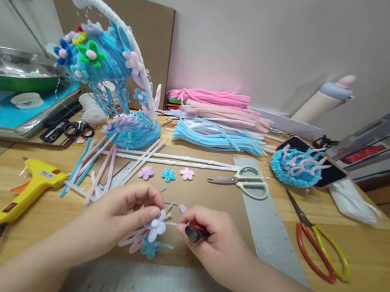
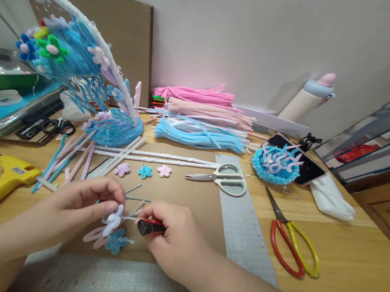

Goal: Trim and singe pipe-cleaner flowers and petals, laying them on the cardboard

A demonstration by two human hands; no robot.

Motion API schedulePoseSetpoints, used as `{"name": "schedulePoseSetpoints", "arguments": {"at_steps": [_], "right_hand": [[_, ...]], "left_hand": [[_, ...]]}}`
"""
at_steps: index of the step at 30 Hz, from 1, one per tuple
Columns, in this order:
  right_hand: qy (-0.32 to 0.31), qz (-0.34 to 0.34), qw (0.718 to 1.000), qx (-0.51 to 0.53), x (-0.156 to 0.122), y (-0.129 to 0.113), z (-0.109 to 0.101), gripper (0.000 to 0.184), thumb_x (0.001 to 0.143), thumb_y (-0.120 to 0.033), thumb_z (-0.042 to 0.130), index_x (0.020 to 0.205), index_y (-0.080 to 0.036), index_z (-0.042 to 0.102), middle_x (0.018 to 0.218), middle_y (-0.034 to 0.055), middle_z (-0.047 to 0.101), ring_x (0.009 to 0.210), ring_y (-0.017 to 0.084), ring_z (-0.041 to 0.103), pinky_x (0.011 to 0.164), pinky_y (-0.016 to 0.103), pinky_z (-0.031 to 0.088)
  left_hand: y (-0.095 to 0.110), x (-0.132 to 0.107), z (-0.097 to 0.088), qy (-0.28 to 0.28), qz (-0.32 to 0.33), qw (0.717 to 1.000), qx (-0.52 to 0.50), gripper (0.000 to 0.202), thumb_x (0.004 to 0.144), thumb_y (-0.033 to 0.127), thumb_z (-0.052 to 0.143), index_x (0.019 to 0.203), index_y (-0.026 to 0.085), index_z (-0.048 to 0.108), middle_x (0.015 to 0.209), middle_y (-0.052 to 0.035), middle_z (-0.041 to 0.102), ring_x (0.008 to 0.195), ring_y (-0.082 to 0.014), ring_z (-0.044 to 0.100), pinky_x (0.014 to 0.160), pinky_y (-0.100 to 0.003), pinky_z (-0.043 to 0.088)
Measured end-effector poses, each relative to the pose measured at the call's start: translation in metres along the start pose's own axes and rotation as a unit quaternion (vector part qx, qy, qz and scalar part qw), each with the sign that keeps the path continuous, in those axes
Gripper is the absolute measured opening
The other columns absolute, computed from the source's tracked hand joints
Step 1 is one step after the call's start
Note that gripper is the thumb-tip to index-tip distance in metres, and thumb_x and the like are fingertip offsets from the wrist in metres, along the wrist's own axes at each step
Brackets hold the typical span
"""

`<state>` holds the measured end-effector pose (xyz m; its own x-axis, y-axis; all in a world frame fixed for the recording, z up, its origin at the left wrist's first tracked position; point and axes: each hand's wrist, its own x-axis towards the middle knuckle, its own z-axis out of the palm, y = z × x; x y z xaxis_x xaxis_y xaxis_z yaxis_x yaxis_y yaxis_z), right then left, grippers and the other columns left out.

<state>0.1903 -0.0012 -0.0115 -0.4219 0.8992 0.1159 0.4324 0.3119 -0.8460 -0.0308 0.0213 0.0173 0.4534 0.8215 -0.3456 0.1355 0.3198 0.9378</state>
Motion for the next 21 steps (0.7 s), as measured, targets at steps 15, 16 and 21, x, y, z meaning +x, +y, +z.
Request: {"name": "schedulePoseSetpoints", "arguments": {"at_steps": [15,16,21], "right_hand": [[0.125,-0.036,0.992,-0.007,0.0038,0.0019,-0.0040,0.013,0.091,-0.025,0.059,0.083,-0.021,0.069,0.069,-0.0019,0.069,0.060,0.010,0.060,0.056,0.021,0.043],[0.124,-0.040,0.991,-0.009,0.0039,0.0022,-0.0040,0.013,0.091,-0.025,0.059,0.083,-0.021,0.069,0.069,-0.0018,0.070,0.060,0.010,0.060,0.056,0.021,0.043],[0.120,-0.053,0.991,-0.022,0.0030,0.0041,-0.0038,0.011,0.090,-0.022,0.060,0.085,-0.022,0.070,0.072,-0.0010,0.072,0.063,0.011,0.063,0.059,0.022,0.045]], "left_hand": [[-0.0039,0.0070,0.0031,0.011,-0.024,0.986,-0.162,0.033,0.072,0.040,0.085,0.084,0.017,0.065,0.067,0.0025,0.061,0.054,-0.0057,0.046,0.049,-0.017,0.034],[-0.0042,0.0074,0.0033,0.015,-0.022,0.986,-0.162,0.034,0.071,0.040,0.085,0.084,0.017,0.064,0.068,0.0026,0.061,0.054,-0.0055,0.046,0.049,-0.017,0.034],[-0.0058,0.0066,0.0052,0.024,-0.016,0.990,-0.139,0.035,0.071,0.042,0.084,0.082,0.018,0.062,0.064,0.0035,0.060,0.052,-0.0066,0.046,0.048,-0.018,0.037]]}}
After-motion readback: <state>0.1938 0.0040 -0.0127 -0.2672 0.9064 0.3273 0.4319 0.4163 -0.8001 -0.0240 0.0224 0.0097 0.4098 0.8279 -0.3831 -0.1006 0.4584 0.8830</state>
